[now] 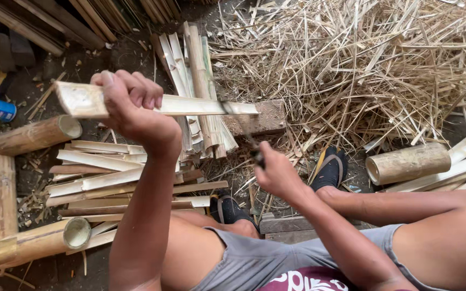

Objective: The person splits bamboo poles into thin strips using a knife and a wooden block. They repeatedly hold the bamboo against the block and strike it with the knife to separate the material, then stack the finished strips.

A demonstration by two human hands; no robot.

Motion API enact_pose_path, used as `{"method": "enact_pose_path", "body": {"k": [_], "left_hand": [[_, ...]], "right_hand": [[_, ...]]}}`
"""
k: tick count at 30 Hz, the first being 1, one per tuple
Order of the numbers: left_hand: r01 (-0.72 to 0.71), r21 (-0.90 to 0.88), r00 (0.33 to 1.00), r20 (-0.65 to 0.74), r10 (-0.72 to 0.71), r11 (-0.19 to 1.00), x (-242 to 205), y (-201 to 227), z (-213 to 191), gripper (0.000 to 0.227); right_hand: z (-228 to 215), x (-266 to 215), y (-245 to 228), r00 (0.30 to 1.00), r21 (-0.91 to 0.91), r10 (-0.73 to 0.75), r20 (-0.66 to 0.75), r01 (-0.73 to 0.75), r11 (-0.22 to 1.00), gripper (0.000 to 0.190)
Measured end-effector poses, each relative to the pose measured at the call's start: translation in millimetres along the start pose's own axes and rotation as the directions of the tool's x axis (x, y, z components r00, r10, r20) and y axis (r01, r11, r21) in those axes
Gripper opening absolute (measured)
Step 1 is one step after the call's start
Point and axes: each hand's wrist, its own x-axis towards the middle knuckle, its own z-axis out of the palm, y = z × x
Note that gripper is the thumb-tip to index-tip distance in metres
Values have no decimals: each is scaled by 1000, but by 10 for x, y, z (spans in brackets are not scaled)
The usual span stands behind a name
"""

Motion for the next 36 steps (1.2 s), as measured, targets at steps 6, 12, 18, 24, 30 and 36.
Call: {"method": "enact_pose_path", "body": {"k": [6,12,18,24,30,36], "left_hand": [[-27,38,999,-37,28,999,-17,-45,-246,33],[19,141,985,-172,6,990,149,52,-386,44],[22,107,995,-95,-12,994,91,-7,-497,43],[35,152,977,-211,-2,988,163,74,-473,42],[12,121,989,-148,6,993,125,20,-475,40],[68,50,991,-121,-62,996,174,31,-454,39]], "right_hand": [[-21,107,-428,980,-18,-156,-123,155,988,29],[191,271,-184,993,13,89,71,-90,996,21],[372,308,24,987,-79,-138,-80,132,988,22],[259,477,180,946,-45,300,122,-297,954,21],[510,371,554,979,-154,-169,-113,151,977,21],[131,827,783,839,-119,531,120,-519,847,31]]}}
